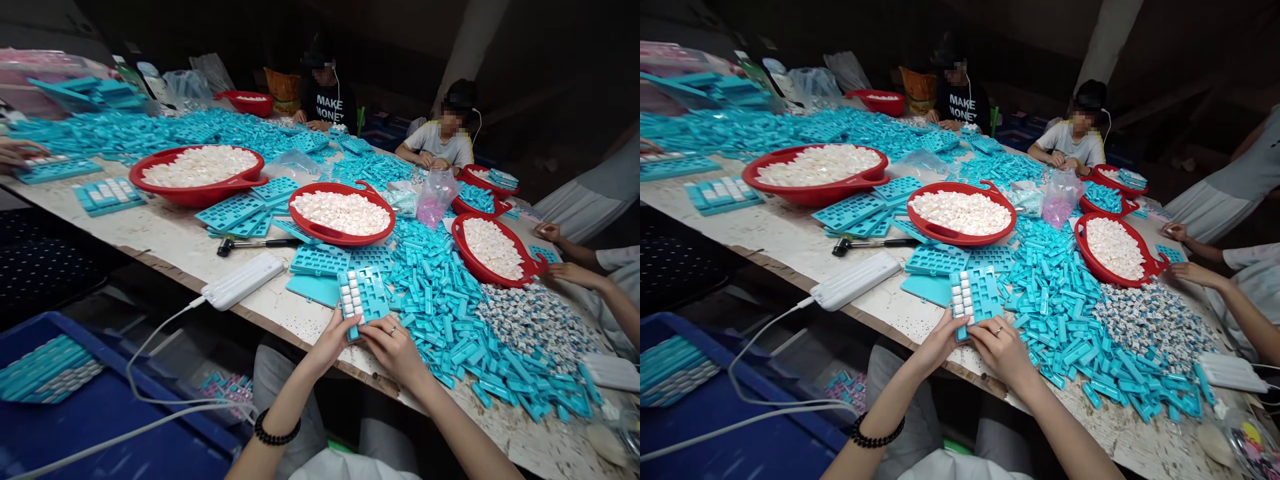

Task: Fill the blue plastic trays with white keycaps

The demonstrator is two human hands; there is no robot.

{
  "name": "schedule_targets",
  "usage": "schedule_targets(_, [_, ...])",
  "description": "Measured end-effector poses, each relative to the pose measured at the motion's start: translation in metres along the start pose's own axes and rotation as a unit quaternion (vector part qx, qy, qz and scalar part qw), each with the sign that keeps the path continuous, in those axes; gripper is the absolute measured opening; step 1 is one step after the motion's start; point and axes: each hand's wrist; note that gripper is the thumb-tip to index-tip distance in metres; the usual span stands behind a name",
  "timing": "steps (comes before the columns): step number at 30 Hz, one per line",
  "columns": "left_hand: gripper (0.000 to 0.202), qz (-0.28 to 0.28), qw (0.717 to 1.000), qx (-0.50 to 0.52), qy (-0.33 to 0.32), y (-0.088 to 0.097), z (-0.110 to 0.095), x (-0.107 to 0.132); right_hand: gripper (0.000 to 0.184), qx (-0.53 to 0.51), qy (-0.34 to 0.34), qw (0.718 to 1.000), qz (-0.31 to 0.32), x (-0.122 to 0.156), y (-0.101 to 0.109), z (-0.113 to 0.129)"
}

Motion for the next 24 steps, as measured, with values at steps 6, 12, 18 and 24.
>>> schedule_targets(6, [0.076,0.007,1.000,0.003,0.000,-0.0005,-0.0002,0.0003,0.023,-0.039,-0.026,0.999,-0.015,0.0007,-0.0004,0.0024])
schedule_targets(12, [0.075,0.005,1.000,0.003,0.005,0.0005,0.0000,-0.0006,0.020,-0.046,-0.036,0.998,-0.031,0.0019,-0.0022,0.0007])
schedule_targets(18, [0.079,0.013,1.000,0.006,0.008,0.0019,-0.0001,-0.0010,0.021,0.024,-0.006,1.000,-0.010,-0.0004,-0.0013,0.0030])
schedule_targets(24, [0.079,0.027,0.999,0.014,0.010,0.0024,-0.0012,-0.0004,0.019,0.098,0.028,0.995,0.024,-0.0077,0.0052,0.0074])
Point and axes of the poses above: each hand's wrist, its own x-axis away from the middle knuckle, its own y-axis out of the back of the hand, z = x × y, and after that the axes turned 12 degrees about y, right-handed
